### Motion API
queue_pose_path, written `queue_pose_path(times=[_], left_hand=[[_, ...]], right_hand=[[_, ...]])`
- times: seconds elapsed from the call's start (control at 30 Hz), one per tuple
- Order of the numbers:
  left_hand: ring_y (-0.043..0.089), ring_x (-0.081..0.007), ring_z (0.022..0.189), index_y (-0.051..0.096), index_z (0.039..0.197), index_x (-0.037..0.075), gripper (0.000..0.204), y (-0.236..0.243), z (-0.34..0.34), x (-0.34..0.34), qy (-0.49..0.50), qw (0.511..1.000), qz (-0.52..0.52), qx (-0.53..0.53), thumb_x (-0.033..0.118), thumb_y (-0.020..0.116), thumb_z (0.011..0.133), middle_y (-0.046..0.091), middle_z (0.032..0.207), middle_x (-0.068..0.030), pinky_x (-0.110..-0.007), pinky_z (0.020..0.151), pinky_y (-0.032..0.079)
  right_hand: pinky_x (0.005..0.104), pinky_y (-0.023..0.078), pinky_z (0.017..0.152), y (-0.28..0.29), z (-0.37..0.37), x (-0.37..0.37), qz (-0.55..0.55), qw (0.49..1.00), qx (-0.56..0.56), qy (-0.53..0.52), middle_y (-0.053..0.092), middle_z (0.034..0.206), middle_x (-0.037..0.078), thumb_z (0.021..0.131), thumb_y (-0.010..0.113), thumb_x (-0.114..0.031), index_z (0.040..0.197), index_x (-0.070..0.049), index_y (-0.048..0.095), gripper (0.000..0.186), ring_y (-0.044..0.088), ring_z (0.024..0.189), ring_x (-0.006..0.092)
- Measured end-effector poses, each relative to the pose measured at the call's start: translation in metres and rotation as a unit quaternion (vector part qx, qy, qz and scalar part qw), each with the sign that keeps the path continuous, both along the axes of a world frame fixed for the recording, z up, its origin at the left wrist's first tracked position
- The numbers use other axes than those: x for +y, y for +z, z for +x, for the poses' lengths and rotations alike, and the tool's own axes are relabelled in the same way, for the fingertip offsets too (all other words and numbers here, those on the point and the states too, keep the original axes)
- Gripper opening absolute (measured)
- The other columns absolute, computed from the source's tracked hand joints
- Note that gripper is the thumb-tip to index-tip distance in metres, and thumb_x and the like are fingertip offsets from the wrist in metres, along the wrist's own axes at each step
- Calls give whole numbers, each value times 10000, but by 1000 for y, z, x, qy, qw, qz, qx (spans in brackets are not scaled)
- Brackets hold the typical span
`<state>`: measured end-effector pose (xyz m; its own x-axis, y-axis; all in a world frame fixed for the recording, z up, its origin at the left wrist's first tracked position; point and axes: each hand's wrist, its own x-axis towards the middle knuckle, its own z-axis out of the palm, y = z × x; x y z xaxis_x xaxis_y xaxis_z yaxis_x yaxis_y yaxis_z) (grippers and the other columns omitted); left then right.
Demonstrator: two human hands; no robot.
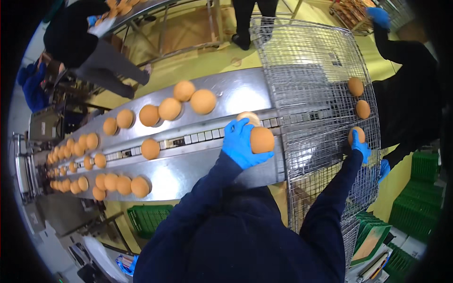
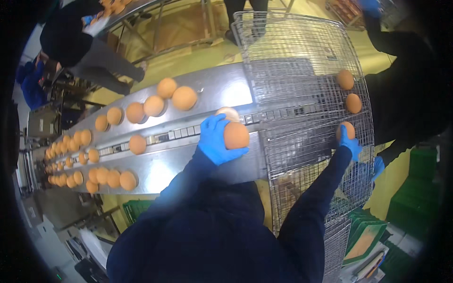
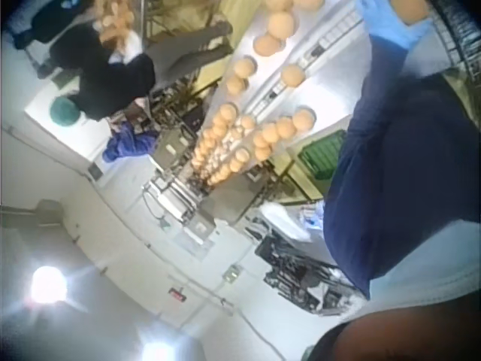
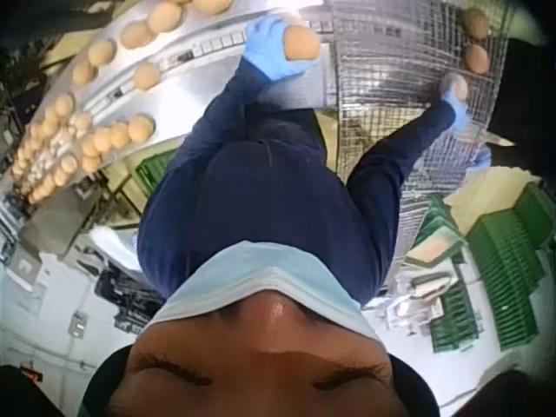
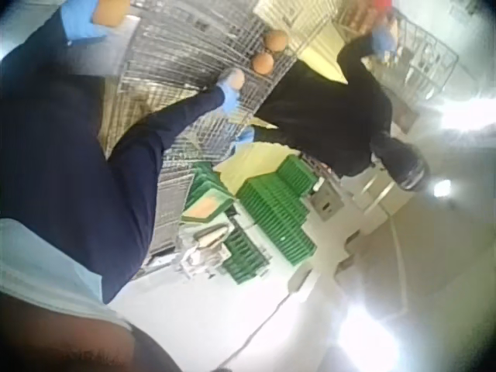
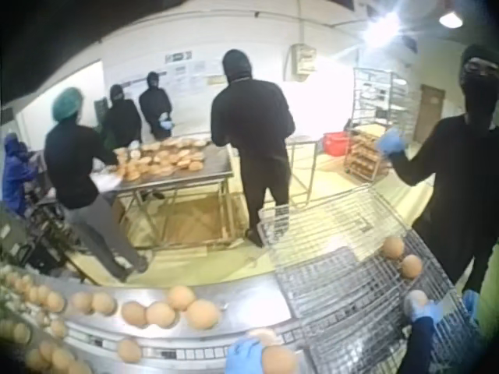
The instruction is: The person sorts bread rolls by moving them from a conveyor belt onto a metal wire rack.
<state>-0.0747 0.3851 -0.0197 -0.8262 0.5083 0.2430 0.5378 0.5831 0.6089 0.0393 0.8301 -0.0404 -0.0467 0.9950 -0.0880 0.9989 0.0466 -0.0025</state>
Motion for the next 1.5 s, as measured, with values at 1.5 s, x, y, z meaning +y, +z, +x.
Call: queue_pose_path(times=[1.5], left_hand=[[469,-328,1202,523,1260,43,468,-33,-14,-167,189,976,102,-29,167,645,826,497,1281,-185,-412,1020,372]], right_hand=[[662,137,1053,13,-81,-320,52,847,216,483,403,1308,263,618,750,-505,1204,11,485,824,387,1195,442]])
